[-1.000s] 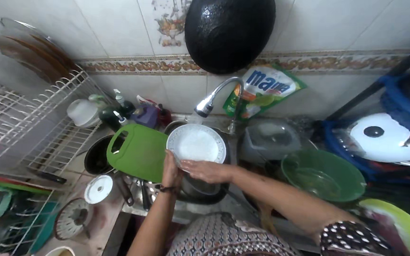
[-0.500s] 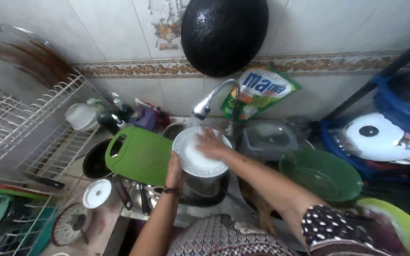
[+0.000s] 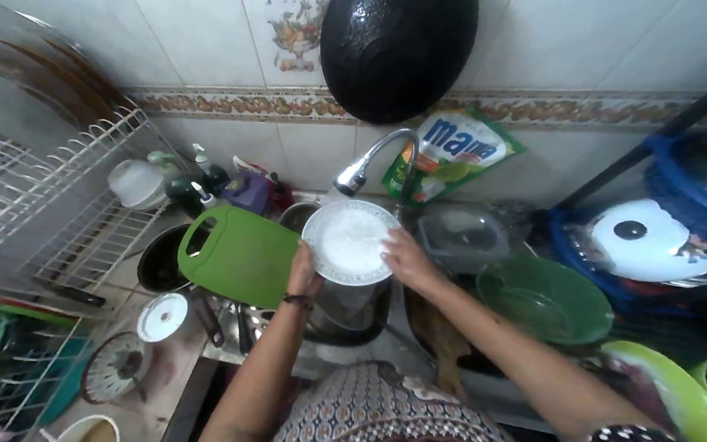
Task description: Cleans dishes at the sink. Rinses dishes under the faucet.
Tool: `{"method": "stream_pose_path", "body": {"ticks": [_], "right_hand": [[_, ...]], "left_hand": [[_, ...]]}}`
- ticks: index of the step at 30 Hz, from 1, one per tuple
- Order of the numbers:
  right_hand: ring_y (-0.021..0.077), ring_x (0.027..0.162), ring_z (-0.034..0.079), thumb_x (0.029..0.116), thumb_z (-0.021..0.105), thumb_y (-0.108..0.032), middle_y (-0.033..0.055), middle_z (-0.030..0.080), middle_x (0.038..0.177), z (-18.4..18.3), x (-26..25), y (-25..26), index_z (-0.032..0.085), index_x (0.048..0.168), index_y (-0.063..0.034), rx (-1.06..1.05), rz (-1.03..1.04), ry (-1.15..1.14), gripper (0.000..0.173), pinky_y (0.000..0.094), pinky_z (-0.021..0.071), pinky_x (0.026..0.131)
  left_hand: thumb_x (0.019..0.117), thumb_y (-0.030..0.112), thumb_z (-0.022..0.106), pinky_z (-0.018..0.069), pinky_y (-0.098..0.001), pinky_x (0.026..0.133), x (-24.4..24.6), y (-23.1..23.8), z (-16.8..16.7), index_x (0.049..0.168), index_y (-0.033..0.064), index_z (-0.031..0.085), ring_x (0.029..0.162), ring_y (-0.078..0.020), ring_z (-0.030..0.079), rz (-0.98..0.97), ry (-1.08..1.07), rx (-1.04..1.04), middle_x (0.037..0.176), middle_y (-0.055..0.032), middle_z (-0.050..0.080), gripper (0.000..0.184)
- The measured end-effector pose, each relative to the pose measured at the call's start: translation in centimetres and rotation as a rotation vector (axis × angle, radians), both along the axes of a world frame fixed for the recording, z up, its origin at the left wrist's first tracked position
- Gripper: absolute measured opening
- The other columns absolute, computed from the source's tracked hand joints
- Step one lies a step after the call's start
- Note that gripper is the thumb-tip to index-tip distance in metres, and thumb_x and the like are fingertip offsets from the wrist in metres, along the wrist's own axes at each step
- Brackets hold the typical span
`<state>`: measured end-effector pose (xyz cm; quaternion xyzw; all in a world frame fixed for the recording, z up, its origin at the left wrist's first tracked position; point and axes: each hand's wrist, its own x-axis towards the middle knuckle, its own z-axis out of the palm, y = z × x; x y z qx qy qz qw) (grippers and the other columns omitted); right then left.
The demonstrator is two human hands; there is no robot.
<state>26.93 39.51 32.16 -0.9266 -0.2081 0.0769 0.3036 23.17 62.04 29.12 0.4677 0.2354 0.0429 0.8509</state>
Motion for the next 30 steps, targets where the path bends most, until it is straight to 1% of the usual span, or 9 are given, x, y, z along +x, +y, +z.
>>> {"method": "stream_pose_path", "body": {"ticks": [1, 3, 6, 9, 12, 14, 20, 25, 30], "right_hand": [[0.0439, 0.146, 0.038, 0.1002, 0.064, -0.018, 0.0303, 0.043, 0.154, -0.3, 0.0, -0.2, 0.052, 0.145, 0.0063, 0.116, -0.151, -0.012, 0.052, 0.0556, 0.0331, 0.12], [0.0384, 0.143, 0.044, 0.0956, 0.069, -0.011, 0.0281, 0.038, 0.158, -0.1, 0.0, -0.3, 0.027, 0.16, 0.0007, 0.364, -0.375, 0.116, 0.078, 0.051, 0.0401, 0.115], [0.0314, 0.104, 0.07, 0.1036, 0.057, -0.005, 0.0238, 0.056, 0.136, 1.2, -0.6, 0.5, 0.023, 0.16, -0.0148, 0.824, -0.542, 0.482, 0.067, 0.0452, 0.0628, 0.077], [0.0307, 0.09, 0.071, 0.1034, 0.047, 0.003, 0.0228, 0.06, 0.125, 2.0, -1.0, 0.6, 0.025, 0.158, -0.0165, 1.006, -0.546, 0.531, 0.062, 0.0435, 0.0624, 0.066], [0.0283, 0.091, 0.072, 0.1009, 0.051, 0.004, 0.0213, 0.06, 0.127, 2.8, -1.4, 0.4, 0.027, 0.157, -0.0163, 0.91, -0.535, 0.379, 0.064, 0.0421, 0.0626, 0.067], [0.0279, 0.106, 0.069, 0.0989, 0.054, 0.003, 0.0213, 0.056, 0.138, 3.9, -1.8, 0.2, 0.027, 0.16, -0.0162, 0.758, -0.517, 0.268, 0.07, 0.0438, 0.0607, 0.081], [0.0346, 0.114, 0.067, 0.0988, 0.056, 0.0, 0.0255, 0.064, 0.129, 7.3, -3.7, 0.3, 0.034, 0.159, -0.008, 0.308, -0.458, 0.057, 0.064, 0.05, 0.0525, 0.097], [0.0371, 0.115, 0.067, 0.0955, 0.055, 0.001, 0.0291, 0.066, 0.126, 6.5, -5.3, 0.9, 0.051, 0.145, 0.0076, 0.23, -0.287, -0.18, 0.05, 0.0474, 0.0528, 0.1], [0.0373, 0.106, 0.071, 0.0939, 0.056, 0.002, 0.0281, 0.065, 0.126, 5.8, -6.4, 2.6, 0.059, 0.14, 0.0032, 0.158, -0.149, -0.321, 0.046, 0.0456, 0.0585, 0.09]], "left_hand": [[0.1117, 0.044, 0.018, 0.0569, -0.0435, 0.091, 0.2, -0.3, -0.1, 0.147, 0.0031, 0.041, 0.109, -0.0257, 0.066, -0.011, 0.002, -0.012, 0.126, -0.0194, 0.062, 0.059], [0.1117, 0.044, 0.017, 0.057, -0.0424, 0.09, 0.6, -1.0, -0.2, 0.147, 0.0028, 0.04, 0.107, -0.0245, 0.066, -0.033, 0.005, -0.049, 0.125, -0.0187, 0.062, 0.059], [0.1116, 0.045, 0.018, 0.0572, -0.0429, 0.088, 1.4, -2.1, -0.5, 0.146, 0.0038, 0.041, 0.106, -0.0253, 0.066, -0.033, 0.062, -0.113, 0.123, -0.0191, 0.063, 0.059], [0.1131, 0.037, 0.025, 0.0561, -0.0437, 0.091, 2.5, -2.5, -1.4, 0.142, -0.003, 0.045, 0.105, -0.0269, 0.066, -0.053, 0.11, 0.014, 0.122, -0.0228, 0.062, 0.053], [0.1111, 0.025, 0.042, 0.0575, -0.0426, 0.087, 3.8, -2.7, -1.7, 0.129, -0.0073, 0.054, 0.094, -0.025, 0.068, -0.113, 0.162, 0.27, 0.11, -0.0226, 0.066, 0.039], [0.1084, 0.02, 0.049, 0.0545, -0.0463, 0.09, 4.9, -2.5, -2.1, 0.127, -0.0076, 0.057, 0.098, -0.0286, 0.065, -0.166, 0.151, 0.403, 0.112, -0.0246, 0.064, 0.034], [0.1106, 0.029, 0.043, 0.0467, -0.0571, 0.101, 7.9, -3.2, -1.3, 0.131, -0.0051, 0.058, 0.117, -0.0408, 0.059, -0.259, 0.221, 0.651, 0.127, -0.0302, 0.06, 0.043], [0.1116, 0.045, 0.03, 0.0459, -0.0563, 0.099, 8.6, -4.6, 1.2, 0.14, -0.0036, 0.05, 0.117, -0.0399, 0.057, -0.284, 0.198, 0.469, 0.13, -0.0301, 0.057, 0.06], [0.1061, 0.063, 0.021, 0.0503, -0.0466, 0.087, 8.2, -4.2, 2.1, 0.134, 0.0017, 0.051, 0.1, -0.0277, 0.058, -0.339, 0.146, 0.211, 0.114, -0.0178, 0.06, 0.073]]}}
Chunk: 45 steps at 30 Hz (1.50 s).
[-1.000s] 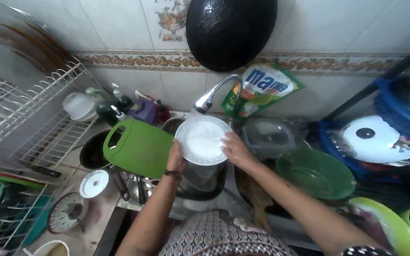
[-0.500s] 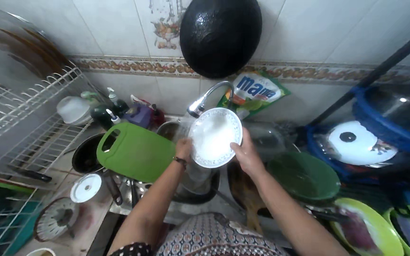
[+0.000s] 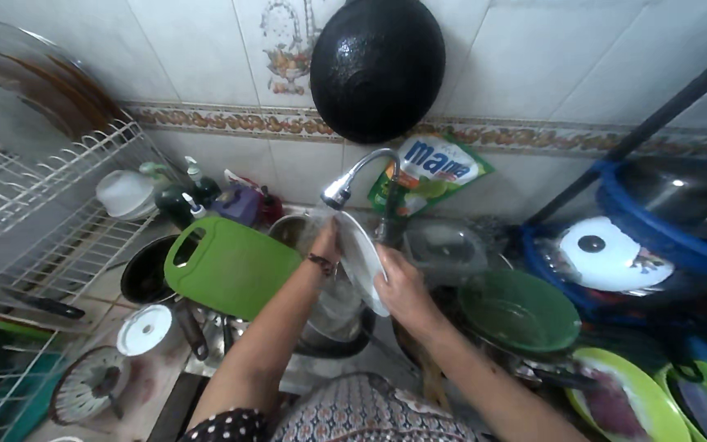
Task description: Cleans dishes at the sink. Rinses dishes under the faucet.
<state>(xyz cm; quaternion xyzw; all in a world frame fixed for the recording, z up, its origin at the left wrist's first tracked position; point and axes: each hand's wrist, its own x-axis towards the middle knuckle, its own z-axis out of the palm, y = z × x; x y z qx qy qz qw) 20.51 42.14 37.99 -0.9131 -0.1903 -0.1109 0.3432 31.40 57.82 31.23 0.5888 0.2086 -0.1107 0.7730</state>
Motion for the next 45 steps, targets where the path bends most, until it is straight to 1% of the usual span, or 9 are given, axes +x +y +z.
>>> {"method": "stream_pose_path", "body": {"ticks": [4, 7, 15, 19, 23, 30, 37, 41, 45], "right_hand": [[0.0376, 0.092, 0.073, 0.0868, 0.063, 0.005, 0.0273, 0.066, 0.119, -1.2, -0.8, 1.5, 0.066, 0.135, -0.0032, -0.113, 0.06, -0.183, 0.049, 0.0437, 0.0626, 0.076], [0.0411, 0.091, 0.072, 0.0839, 0.067, 0.006, 0.0298, 0.065, 0.121, -2.0, -1.6, 2.6, 0.069, 0.134, -0.011, -0.194, 0.073, -0.283, 0.053, 0.0435, 0.0626, 0.07], [0.0528, 0.118, 0.061, 0.0857, 0.066, 0.01, 0.0343, 0.059, 0.132, -6.0, -1.0, 3.0, 0.067, 0.137, -0.0263, -0.264, 0.17, -0.321, 0.063, 0.0637, 0.0528, 0.091], [0.0551, 0.13, 0.053, 0.0839, 0.072, 0.002, 0.0258, 0.057, 0.145, -7.8, 0.1, 3.3, 0.065, 0.14, -0.0242, -0.266, 0.213, -0.314, 0.062, 0.073, 0.0461, 0.095], [0.0473, 0.149, 0.034, 0.104, 0.055, -0.038, 0.0085, 0.047, 0.159, -7.2, 1.5, 4.9, 0.058, 0.146, -0.0131, -0.296, 0.249, -0.147, 0.049, 0.0823, 0.0253, 0.107], [0.0414, 0.157, 0.017, 0.1097, 0.042, -0.025, 0.0197, 0.039, 0.162, -5.8, 7.4, 9.1, 0.045, 0.154, -0.003, -0.342, 0.204, 0.06, 0.049, 0.0764, 0.0085, 0.117], [0.0456, 0.156, 0.014, 0.1095, 0.043, -0.029, 0.026, 0.03, 0.163, -2.6, 13.5, 9.3, 0.046, 0.151, -0.0001, -0.237, -0.043, 0.405, 0.051, 0.0758, 0.0153, 0.116], [0.0486, 0.141, 0.042, 0.1101, 0.04, -0.037, 0.029, 0.047, 0.15, -3.7, 16.4, 5.6, 0.045, 0.154, -0.0077, -0.132, -0.125, 0.469, 0.053, 0.0697, 0.0346, 0.11], [0.0437, 0.114, 0.061, 0.1097, 0.048, -0.038, 0.0291, 0.063, 0.125, -4.9, 16.4, 1.6, 0.06, 0.133, 0.0006, 0.188, -0.1, 0.544, 0.046, 0.0621, 0.0469, 0.097]], "left_hand": [[0.1066, 0.058, 0.019, 0.0546, -0.0381, 0.073, -1.5, 1.2, 2.6, 0.119, 0.0104, 0.055, 0.083, -0.0169, 0.062, 0.072, -0.081, -0.307, 0.095, -0.0063, 0.063, 0.06], [0.109, 0.037, 0.025, 0.0561, -0.0316, 0.066, -2.7, 2.4, 4.6, 0.111, 0.0111, 0.055, 0.074, -0.0122, 0.064, 0.185, -0.136, -0.339, 0.085, -0.0032, 0.064, 0.039], [0.1043, 0.012, 0.046, 0.0574, -0.0346, 0.073, -2.0, 7.5, 3.7, 0.12, 0.0008, 0.057, 0.079, -0.0169, 0.066, 0.161, 0.014, -0.099, 0.095, -0.0109, 0.066, 0.022], [0.1067, 0.018, 0.044, 0.0552, -0.0383, 0.079, -2.6, 8.0, 2.1, 0.13, 0.0039, 0.054, 0.087, -0.0185, 0.064, 0.15, -0.031, -0.012, 0.106, -0.0118, 0.064, 0.029], [0.1095, 0.017, 0.039, 0.0565, -0.04, 0.079, -2.9, 7.4, 0.7, 0.132, 0.0034, 0.053, 0.086, -0.018, 0.065, 0.169, -0.144, -0.004, 0.104, -0.0112, 0.064, 0.03], [0.1104, 0.016, 0.038, 0.0558, -0.0375, 0.078, -4.3, 4.9, 0.5, 0.134, 0.0024, 0.054, 0.086, -0.0171, 0.065, 0.248, -0.185, -0.015, 0.104, -0.0122, 0.066, 0.032], [0.1099, 0.013, 0.041, 0.0549, -0.037, 0.08, -4.6, 5.2, -0.1, 0.131, -0.0037, 0.056, 0.086, -0.0177, 0.063, 0.323, -0.209, 0.121, 0.104, -0.0163, 0.064, 0.03], [0.1104, 0.016, 0.042, 0.0544, -0.0381, 0.079, -4.4, 6.0, -0.4, 0.12, -0.0055, 0.06, 0.083, -0.0179, 0.062, 0.353, -0.252, 0.221, 0.096, -0.015, 0.063, 0.03], [0.11, 0.029, 0.045, 0.0537, -0.0397, 0.072, -3.1, 6.7, -1.0, 0.101, -0.0032, 0.063, 0.073, -0.0179, 0.059, 0.354, -0.277, 0.317, 0.083, -0.0119, 0.061, 0.037]]}}
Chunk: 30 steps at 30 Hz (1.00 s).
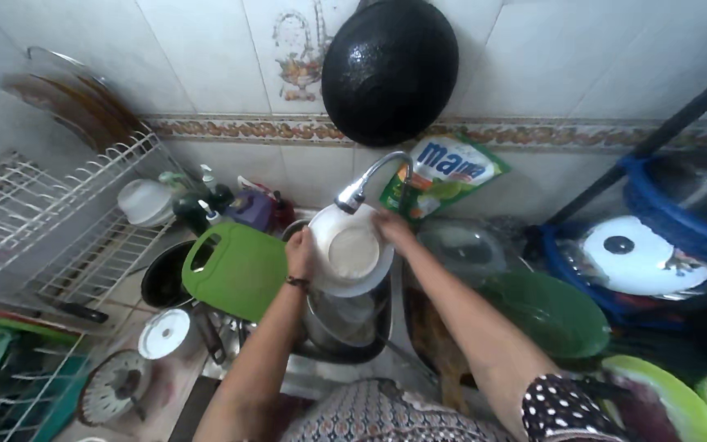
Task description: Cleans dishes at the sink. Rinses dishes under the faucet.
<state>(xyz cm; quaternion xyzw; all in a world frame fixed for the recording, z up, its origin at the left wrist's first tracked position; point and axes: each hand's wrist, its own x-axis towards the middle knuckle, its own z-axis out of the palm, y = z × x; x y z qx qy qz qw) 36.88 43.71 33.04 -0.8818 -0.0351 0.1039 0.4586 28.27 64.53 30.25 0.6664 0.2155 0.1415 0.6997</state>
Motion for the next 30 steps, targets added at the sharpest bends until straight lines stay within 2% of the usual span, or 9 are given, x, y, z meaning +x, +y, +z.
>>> {"method": "stream_pose_path", "body": {"ticks": [5, 7, 10, 13, 15, 18, 22, 27, 30], "right_hand": [[0.0174, 0.097, 0.062, 0.1097, 0.047, -0.018, 0.0132, 0.065, 0.113, 0.0, -2.8, -1.3, 0.062, 0.126, -0.0002, 0.492, -0.048, 0.051, 0.029, 0.0386, 0.0533, 0.087], [0.0148, 0.092, 0.062, 0.1098, 0.045, -0.015, 0.0116, 0.064, 0.11, 0.7, -4.1, -0.4, 0.06, 0.128, 0.0003, 0.614, -0.099, 0.092, 0.028, 0.0355, 0.0541, 0.084], [0.0152, 0.095, 0.062, 0.1103, 0.045, -0.017, 0.0122, 0.064, 0.112, 1.4, -5.6, 1.4, 0.059, 0.127, 0.0005, 0.709, -0.144, 0.116, 0.028, 0.0361, 0.0538, 0.086], [0.0198, 0.109, 0.059, 0.1109, 0.044, -0.018, 0.0162, 0.061, 0.126, 1.5, -6.3, 2.8, 0.057, 0.132, 0.0013, 0.755, -0.185, 0.154, 0.032, 0.0403, 0.0504, 0.095], [0.0197, 0.111, 0.059, 0.1107, 0.044, -0.017, 0.0155, 0.06, 0.128, 1.7, -6.7, 3.8, 0.056, 0.133, 0.0008, 0.818, -0.211, 0.187, 0.031, 0.0402, 0.0496, 0.096], [0.0136, 0.089, 0.059, 0.1108, 0.043, -0.017, 0.0078, 0.061, 0.104, 1.7, -6.9, 5.2, 0.059, 0.124, -0.0023, 0.925, -0.251, 0.235, 0.025, 0.0338, 0.0519, 0.08], [0.0081, 0.065, 0.056, 0.109, 0.047, -0.018, 0.0017, 0.059, 0.082, 1.7, -6.4, 6.1, 0.06, 0.115, -0.0069, 0.995, -0.303, 0.301, 0.019, 0.0246, 0.0501, 0.06], [0.0176, 0.105, 0.061, 0.1113, 0.041, -0.021, 0.0112, 0.061, 0.121, 1.3, -5.4, 6.0, 0.052, 0.137, -0.0034, 1.091, -0.272, 0.305, 0.033, 0.0379, 0.0534, 0.09], [0.0184, 0.103, 0.065, 0.111, 0.037, -0.02, 0.0106, 0.064, 0.115, 1.0, -4.5, 5.6, 0.052, 0.13, -0.0043, 1.263, -0.224, 0.257, 0.029, 0.0406, 0.0563, 0.089]], "left_hand": [[0.1062, 0.032, 0.054, 0.053, -0.0475, 0.079, 2.0, 1.1, 0.8, 0.096, -0.0073, 0.065, 0.078, -0.0258, 0.062, -0.009, -0.02, 0.265, 0.086, -0.0186, 0.064, 0.042], [0.1076, 0.03, 0.05, 0.0498, -0.0572, 0.094, 2.6, 1.4, 2.0, 0.113, -0.0104, 0.065, 0.1, -0.0391, 0.065, -0.041, 0.036, 0.433, 0.104, -0.0286, 0.067, 0.044], [0.1109, 0.026, 0.035, 0.0327, -0.0618, 0.115, 2.8, 0.0, 3.9, 0.146, -0.0077, 0.047, 0.138, -0.0476, 0.046, -0.062, 0.12, 0.718, 0.146, -0.0312, 0.05, 0.05], [0.1097, 0.034, 0.036, 0.0198, -0.0742, 0.114, 2.2, -2.2, 3.9, 0.157, -0.001, 0.034, 0.149, -0.0536, 0.023, -0.059, 0.097, 0.946, 0.164, -0.0255, 0.027, 0.059], [0.1081, 0.035, 0.04, 0.0143, -0.0794, 0.111, 1.2, -3.5, 3.9, 0.156, 0.0032, 0.038, 0.151, -0.0547, 0.016, -0.119, 0.041, 1.04, 0.166, -0.0212, 0.024, 0.057], [0.1037, 0.033, 0.052, 0.012, -0.0819, 0.11, 0.1, -5.2, 2.7, 0.136, 0.0028, 0.062, 0.148, -0.0577, 0.019, -0.174, -0.127, 1.158, 0.16, -0.0206, 0.039, 0.045], [0.1071, 0.031, 0.044, 0.0051, -0.0809, 0.112, -1.8, -6.0, 1.3, 0.152, 0.0103, 0.049, 0.154, -0.0486, 0.015, -0.345, -0.143, 1.275, 0.164, -0.009, 0.037, 0.049], [0.1089, 0.03, 0.035, 0.0087, -0.079, 0.113, -4.9, -4.6, -0.8, 0.149, 0.0105, 0.054, 0.154, -0.0381, 0.023, -0.475, -0.187, 1.36, 0.162, -0.0046, 0.04, 0.048], [0.1091, 0.028, 0.033, 0.0107, -0.076, 0.115, -6.9, -3.6, -1.3, 0.15, 0.0109, 0.052, 0.154, -0.0356, 0.026, -0.549, -0.118, 1.346, 0.161, -0.0021, 0.042, 0.048]]}}
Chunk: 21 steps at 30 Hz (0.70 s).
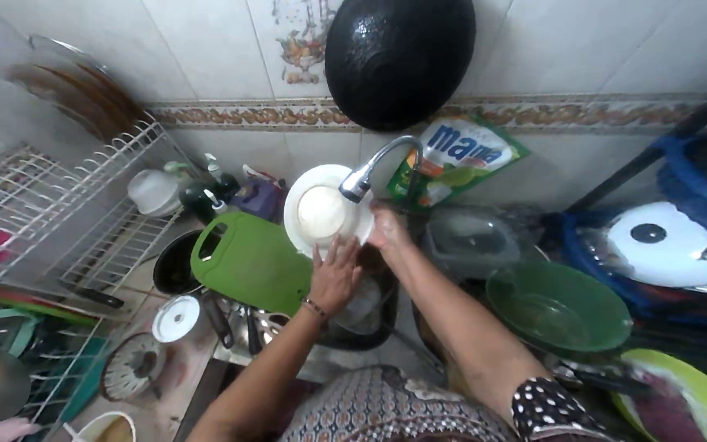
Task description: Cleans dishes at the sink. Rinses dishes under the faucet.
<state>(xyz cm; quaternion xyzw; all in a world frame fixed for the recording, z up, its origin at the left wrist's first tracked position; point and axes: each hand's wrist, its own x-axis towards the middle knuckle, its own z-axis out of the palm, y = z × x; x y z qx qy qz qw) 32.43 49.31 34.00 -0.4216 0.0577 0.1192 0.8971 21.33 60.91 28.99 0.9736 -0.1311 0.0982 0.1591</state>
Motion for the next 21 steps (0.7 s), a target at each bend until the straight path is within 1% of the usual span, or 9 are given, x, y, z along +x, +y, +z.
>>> {"method": "stream_pose_path", "body": {"ticks": [1, 4, 8, 12, 14, 15, 17, 19, 21], "right_hand": [[0.0195, 0.103, 0.065, 0.1106, 0.035, -0.019, 0.0115, 0.064, 0.115, -0.1, 0.3, -0.2, 0.052, 0.129, -0.0037, 0.035, -0.015, -0.023, 0.029, 0.0417, 0.0563, 0.09], [0.0221, 0.107, 0.065, 0.1114, 0.034, -0.018, 0.014, 0.064, 0.12, 0.0, 0.7, -1.0, 0.051, 0.134, -0.0025, 0.054, -0.075, -0.012, 0.033, 0.0434, 0.0555, 0.094], [0.0219, 0.112, 0.064, 0.1123, 0.032, -0.019, 0.0135, 0.062, 0.126, 0.0, 0.0, -2.6, 0.048, 0.139, -0.0048, 0.058, -0.118, 0.021, 0.034, 0.0434, 0.0552, 0.096], [0.0217, 0.115, 0.062, 0.1132, 0.034, -0.023, 0.0128, 0.059, 0.132, 0.0, -2.0, -4.1, 0.045, 0.144, -0.0064, -0.054, -0.142, 0.076, 0.036, 0.0434, 0.0535, 0.098], [0.0219, 0.114, 0.063, 0.1135, 0.033, -0.023, 0.0132, 0.06, 0.13, -0.2, -2.8, -4.5, 0.045, 0.144, -0.0064, -0.047, -0.137, 0.095, 0.037, 0.0435, 0.0543, 0.096], [0.0225, 0.114, 0.063, 0.1136, 0.032, -0.023, 0.0138, 0.06, 0.13, -0.4, -3.1, -4.6, 0.044, 0.144, -0.006, -0.032, -0.129, 0.102, 0.037, 0.0441, 0.0546, 0.096], [0.0239, 0.112, 0.063, 0.1137, 0.032, -0.023, 0.015, 0.06, 0.128, -0.7, -3.4, -4.3, 0.045, 0.143, -0.005, -0.013, -0.127, 0.136, 0.036, 0.0449, 0.0552, 0.094], [0.0253, 0.11, 0.064, 0.1135, 0.033, -0.023, 0.016, 0.061, 0.127, -0.9, -3.5, -3.7, 0.045, 0.142, -0.0048, -0.013, -0.111, 0.177, 0.036, 0.0458, 0.0558, 0.092], [0.0256, 0.107, 0.065, 0.1134, 0.033, -0.023, 0.0168, 0.061, 0.124, -1.0, -3.6, -2.8, 0.046, 0.141, -0.0044, -0.006, -0.08, 0.196, 0.036, 0.0453, 0.0564, 0.09]], "left_hand": [[0.1091, 0.028, 0.033, 0.0116, -0.0756, 0.115, -0.4, 0.4, -0.2, 0.15, 0.0108, 0.051, 0.153, -0.0364, 0.027, 0.017, 0.018, -0.005, 0.161, -0.0019, 0.042, 0.048], [0.109, 0.028, 0.035, 0.0125, -0.0765, 0.114, -0.9, 1.7, -1.4, 0.15, 0.0099, 0.052, 0.152, -0.0397, 0.028, 0.105, 0.041, -0.049, 0.16, -0.004, 0.043, 0.048], [0.1109, 0.029, 0.031, 0.0089, -0.074, 0.117, -0.1, 2.7, -1.3, 0.154, 0.004, 0.043, 0.154, -0.0435, 0.018, 0.259, 0.188, -0.129, 0.165, -0.0137, 0.032, 0.051], [0.1119, 0.028, 0.027, 0.0048, -0.073, 0.118, 2.0, 3.3, 0.1, 0.157, 0.0014, 0.035, 0.156, -0.0433, 0.008, 0.334, 0.291, -0.238, 0.169, -0.015, 0.02, 0.053], [0.1119, 0.028, 0.026, 0.0057, -0.0725, 0.118, 3.3, 3.8, 0.4, 0.159, -0.0004, 0.029, 0.156, -0.0441, 0.006, 0.363, 0.272, -0.324, 0.17, -0.0172, 0.016, 0.055], [0.1117, 0.028, 0.027, 0.0071, -0.073, 0.118, 4.0, 4.0, 0.4, 0.158, -0.0013, 0.029, 0.156, -0.0451, 0.007, 0.373, 0.242, -0.366, 0.169, -0.0191, 0.017, 0.055], [0.111, 0.029, 0.028, 0.0102, -0.0735, 0.117, 5.3, 4.3, 0.4, 0.157, -0.0015, 0.033, 0.155, -0.0457, 0.012, 0.395, 0.175, -0.421, 0.167, -0.0206, 0.022, 0.056], [0.1104, 0.033, 0.03, 0.0162, -0.0734, 0.115, 6.2, 4.3, 1.2, 0.155, -0.0014, 0.036, 0.153, -0.0468, 0.019, 0.407, 0.126, -0.403, 0.165, -0.0218, 0.028, 0.057], [0.1101, 0.036, 0.033, 0.0204, -0.0741, 0.114, 6.7, 3.8, 2.6, 0.155, -0.0011, 0.037, 0.149, -0.0506, 0.024, 0.403, 0.088, -0.331, 0.161, -0.0255, 0.033, 0.058]]}}
